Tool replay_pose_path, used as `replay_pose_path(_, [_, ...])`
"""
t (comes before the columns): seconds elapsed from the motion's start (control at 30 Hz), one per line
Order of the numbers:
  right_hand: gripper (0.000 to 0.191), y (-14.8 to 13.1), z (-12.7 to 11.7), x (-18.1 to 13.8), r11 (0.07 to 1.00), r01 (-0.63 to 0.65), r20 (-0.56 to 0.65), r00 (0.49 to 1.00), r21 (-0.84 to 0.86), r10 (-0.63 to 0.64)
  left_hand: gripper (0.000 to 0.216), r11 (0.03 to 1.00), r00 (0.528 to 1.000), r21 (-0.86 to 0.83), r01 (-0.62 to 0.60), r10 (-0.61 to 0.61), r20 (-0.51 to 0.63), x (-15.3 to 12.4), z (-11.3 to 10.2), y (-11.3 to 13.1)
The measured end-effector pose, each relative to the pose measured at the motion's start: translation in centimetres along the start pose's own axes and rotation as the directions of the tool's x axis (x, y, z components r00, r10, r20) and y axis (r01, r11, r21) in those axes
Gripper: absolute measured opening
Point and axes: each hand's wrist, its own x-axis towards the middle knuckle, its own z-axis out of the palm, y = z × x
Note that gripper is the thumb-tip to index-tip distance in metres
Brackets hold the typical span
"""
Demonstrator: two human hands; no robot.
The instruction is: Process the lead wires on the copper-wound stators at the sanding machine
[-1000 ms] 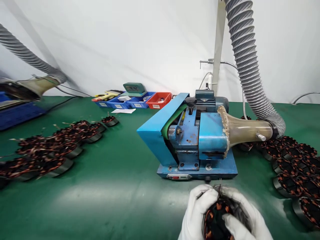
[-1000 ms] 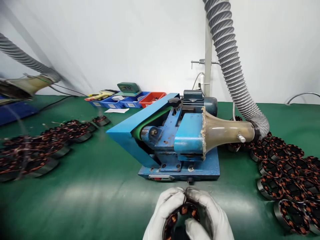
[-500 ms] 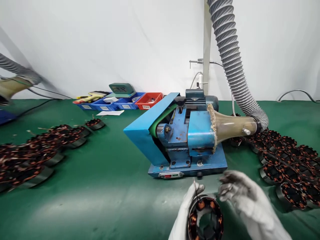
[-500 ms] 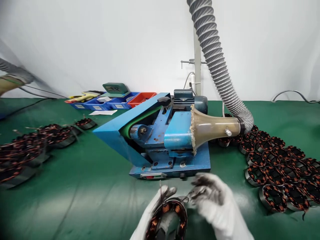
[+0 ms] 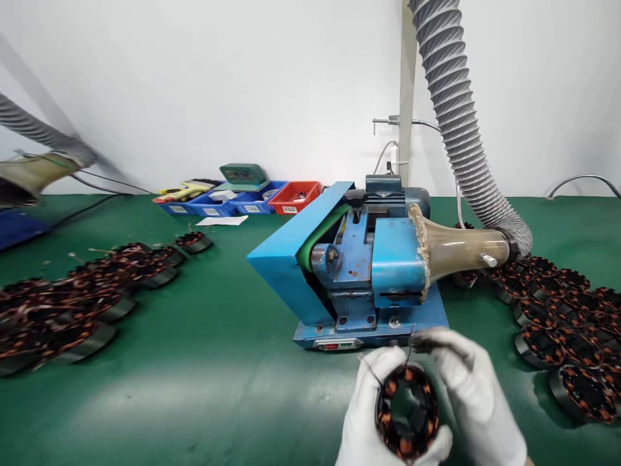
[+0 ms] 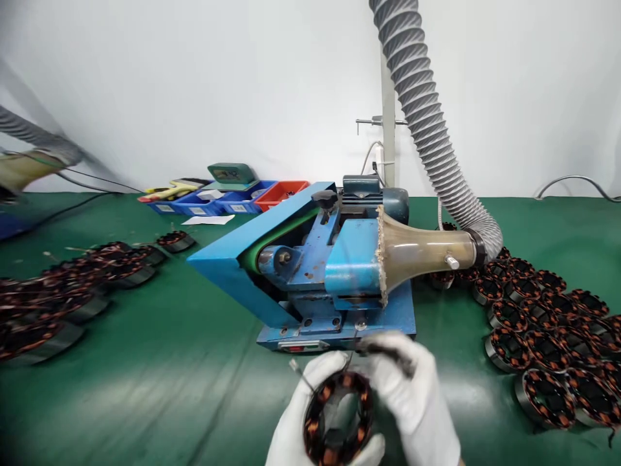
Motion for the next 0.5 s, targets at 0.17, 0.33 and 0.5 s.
replay_pose_path(0.17, [0.021, 2.1, 2.5, 0.6, 0.935, 0.062, 0.058, 0.997, -0.348, -0.045, 0.036, 0.9, 0.953, -0.377, 0.219, -0.28, -0.113, 3.9, 2.0, 0.0])
replay_pose_path(0.33, [0.023, 2.4, 3.3, 2.8, 0.913, 0.069, -0.004, 0.997, -0.401, -0.077, 0.056, 0.949, 0.991, -0.313, 0.042, -0.079, -0.106, 5.7, 2.0, -0.5])
replay_pose_path(0.5, [0.024, 2.1, 2.9, 2.8, 0.927, 0.031, -0.037, 0.998, -0.374, -0.048, 0.043, 0.985, 1.0, -0.174, -0.02, 0.017, -0.02, 5.6, 1.9, -0.5])
